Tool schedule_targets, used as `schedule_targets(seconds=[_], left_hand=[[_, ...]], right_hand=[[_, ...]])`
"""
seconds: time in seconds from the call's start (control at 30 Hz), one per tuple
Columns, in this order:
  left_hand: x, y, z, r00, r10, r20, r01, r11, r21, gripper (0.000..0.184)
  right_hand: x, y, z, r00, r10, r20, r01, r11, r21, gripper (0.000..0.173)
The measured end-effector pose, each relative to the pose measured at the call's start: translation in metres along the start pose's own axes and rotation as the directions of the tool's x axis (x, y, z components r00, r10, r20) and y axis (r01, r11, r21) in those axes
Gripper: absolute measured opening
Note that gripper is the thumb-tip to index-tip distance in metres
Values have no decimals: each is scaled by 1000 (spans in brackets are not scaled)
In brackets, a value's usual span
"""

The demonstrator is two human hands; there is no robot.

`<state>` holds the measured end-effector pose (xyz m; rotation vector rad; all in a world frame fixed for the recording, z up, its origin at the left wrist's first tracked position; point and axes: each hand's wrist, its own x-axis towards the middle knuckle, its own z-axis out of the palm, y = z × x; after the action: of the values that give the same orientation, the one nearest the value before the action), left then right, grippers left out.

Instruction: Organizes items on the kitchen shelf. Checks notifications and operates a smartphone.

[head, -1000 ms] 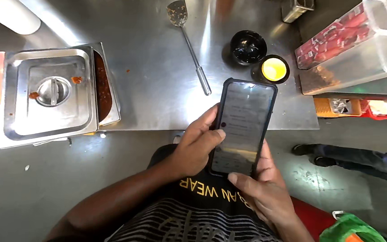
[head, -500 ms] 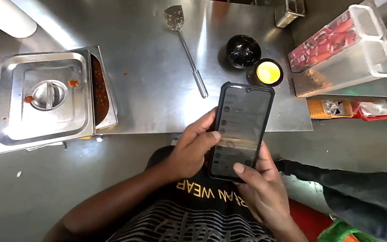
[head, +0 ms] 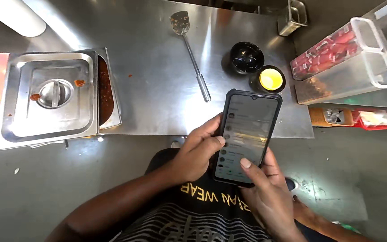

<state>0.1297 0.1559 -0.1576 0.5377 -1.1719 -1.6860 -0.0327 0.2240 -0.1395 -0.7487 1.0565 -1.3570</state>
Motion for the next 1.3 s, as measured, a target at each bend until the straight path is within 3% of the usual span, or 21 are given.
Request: schedule_targets(seconds=[0.37,0.5,0.73,1.3], left_hand=[[-3,1,-3,1000,23,-15,-23,1000,-8,53],[-4,1,-5,999,22,-28,-22,1000,7,54],[-5,2,-6,999,34,-34,-34,999,-6,54],[-11,2,-5,1000,2,-15,-2,1000,18,54]], right_hand=[[2,-3,4,1000,20,14,-20,999,-26,46],[3,-3,3,999,29,33,-27,998,-63,57],[3,-3,3,997,32,73,-29,999,-42,60],[-5,3,3,999,34,42,-35,999,36,52]])
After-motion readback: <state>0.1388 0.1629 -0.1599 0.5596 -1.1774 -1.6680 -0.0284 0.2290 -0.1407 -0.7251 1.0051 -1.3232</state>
